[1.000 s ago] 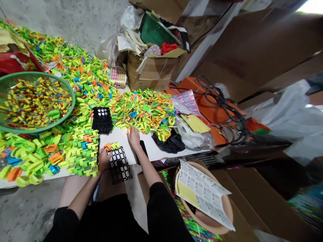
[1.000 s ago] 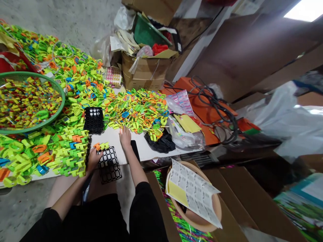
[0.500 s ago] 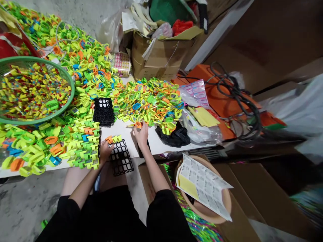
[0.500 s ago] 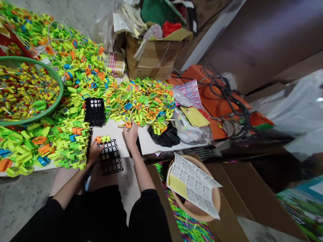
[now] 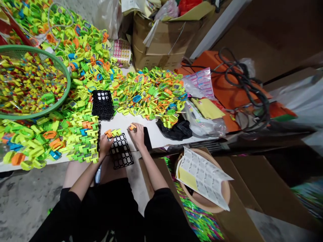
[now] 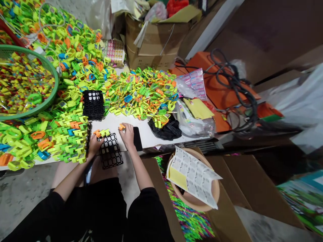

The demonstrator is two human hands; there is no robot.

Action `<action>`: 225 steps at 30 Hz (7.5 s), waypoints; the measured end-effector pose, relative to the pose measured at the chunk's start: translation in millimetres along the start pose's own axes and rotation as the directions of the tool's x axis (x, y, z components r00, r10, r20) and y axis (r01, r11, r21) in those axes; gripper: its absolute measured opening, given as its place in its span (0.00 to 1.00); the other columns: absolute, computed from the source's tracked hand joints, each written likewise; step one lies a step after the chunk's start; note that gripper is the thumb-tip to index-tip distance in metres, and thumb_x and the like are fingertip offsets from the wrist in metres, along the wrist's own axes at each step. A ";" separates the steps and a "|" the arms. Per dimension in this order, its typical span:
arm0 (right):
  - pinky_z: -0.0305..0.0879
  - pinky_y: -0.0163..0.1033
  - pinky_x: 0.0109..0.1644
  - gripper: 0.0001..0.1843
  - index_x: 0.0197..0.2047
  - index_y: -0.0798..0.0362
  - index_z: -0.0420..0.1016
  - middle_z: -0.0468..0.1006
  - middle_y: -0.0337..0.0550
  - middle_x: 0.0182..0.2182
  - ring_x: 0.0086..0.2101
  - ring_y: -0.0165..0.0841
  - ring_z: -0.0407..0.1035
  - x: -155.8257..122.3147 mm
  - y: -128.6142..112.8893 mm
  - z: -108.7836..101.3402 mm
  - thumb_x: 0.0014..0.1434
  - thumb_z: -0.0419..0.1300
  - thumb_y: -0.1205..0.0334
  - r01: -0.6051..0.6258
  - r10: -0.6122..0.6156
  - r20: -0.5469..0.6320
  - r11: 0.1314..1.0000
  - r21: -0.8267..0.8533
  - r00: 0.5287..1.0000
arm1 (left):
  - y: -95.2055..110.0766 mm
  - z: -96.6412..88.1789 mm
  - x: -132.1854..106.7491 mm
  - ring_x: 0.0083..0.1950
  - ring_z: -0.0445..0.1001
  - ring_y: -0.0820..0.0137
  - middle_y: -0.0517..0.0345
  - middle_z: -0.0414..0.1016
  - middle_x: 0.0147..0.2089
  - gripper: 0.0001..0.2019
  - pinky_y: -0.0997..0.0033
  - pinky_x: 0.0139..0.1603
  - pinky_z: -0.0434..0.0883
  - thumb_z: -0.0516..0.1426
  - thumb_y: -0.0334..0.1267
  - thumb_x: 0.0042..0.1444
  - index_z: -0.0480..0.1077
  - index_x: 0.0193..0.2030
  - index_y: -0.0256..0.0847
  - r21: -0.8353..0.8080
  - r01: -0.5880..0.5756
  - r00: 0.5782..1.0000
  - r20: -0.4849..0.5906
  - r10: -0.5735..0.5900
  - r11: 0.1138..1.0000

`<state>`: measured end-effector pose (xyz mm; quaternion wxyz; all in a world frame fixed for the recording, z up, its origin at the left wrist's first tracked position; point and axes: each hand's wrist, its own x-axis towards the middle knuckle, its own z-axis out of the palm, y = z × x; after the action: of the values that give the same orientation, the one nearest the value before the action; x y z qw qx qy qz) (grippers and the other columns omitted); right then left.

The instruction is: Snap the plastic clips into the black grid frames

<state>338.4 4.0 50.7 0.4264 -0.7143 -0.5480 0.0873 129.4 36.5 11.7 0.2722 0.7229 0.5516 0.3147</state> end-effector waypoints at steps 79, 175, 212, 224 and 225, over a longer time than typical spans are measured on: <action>0.61 0.34 0.34 0.09 0.37 0.49 0.69 0.74 0.36 0.26 0.29 0.33 0.69 86.3 -10.2 6.0 0.57 0.61 0.55 -0.300 0.319 0.153 0.944 -0.138 0.935 | -17.9 12.0 -4.4 0.53 0.75 0.59 0.50 0.79 0.49 0.14 0.56 0.60 0.69 0.57 0.34 0.53 0.74 0.48 0.41 0.019 -0.077 0.993 -0.086 0.079 0.997; 0.67 0.39 0.46 0.16 0.40 0.55 0.76 0.80 0.44 0.38 0.38 0.35 0.72 -8.5 -1.0 29.2 0.50 0.67 0.54 -0.300 0.004 0.545 0.839 0.455 0.838 | -19.0 6.5 -2.0 0.52 0.74 0.58 0.50 0.79 0.46 0.13 0.60 0.59 0.67 0.61 0.38 0.55 0.75 0.47 0.41 -0.009 0.024 0.998 0.054 -0.024 1.000; 0.65 0.41 0.52 0.22 0.52 0.53 0.77 0.73 0.51 0.47 0.46 0.39 0.67 101.5 28.4 14.8 0.57 0.53 0.75 0.207 -0.089 0.407 0.945 -0.254 0.909 | -6.1 -3.2 -3.5 0.49 0.77 0.55 0.45 0.80 0.43 0.15 0.58 0.54 0.71 0.59 0.44 0.57 0.78 0.44 0.36 0.030 0.066 0.998 0.014 -0.067 0.997; 0.66 0.47 0.54 0.17 0.52 0.56 0.73 0.76 0.54 0.48 0.48 0.43 0.70 19.4 20.3 -10.3 0.63 0.53 0.58 -0.076 0.074 0.042 0.996 0.036 0.996 | -0.1 -4.1 -6.8 0.63 0.69 0.57 0.46 0.74 0.59 0.20 0.55 0.66 0.64 0.53 0.37 0.62 0.68 0.60 0.38 -0.172 0.126 0.991 -0.025 -0.133 0.977; 0.67 0.48 0.54 0.18 0.50 0.56 0.74 0.78 0.54 0.46 0.47 0.43 0.71 3.8 16.5 -9.7 0.62 0.55 0.54 -0.134 0.136 -0.004 0.982 0.133 0.991 | 1.0 -4.6 -6.7 0.63 0.69 0.57 0.47 0.74 0.59 0.20 0.55 0.67 0.63 0.54 0.37 0.62 0.68 0.60 0.39 -0.177 0.127 0.990 -0.031 -0.134 0.976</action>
<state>357.3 1.6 46.4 0.4696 -0.7206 -0.4883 0.1475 125.3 30.0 14.5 0.3425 0.6516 0.5740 0.3587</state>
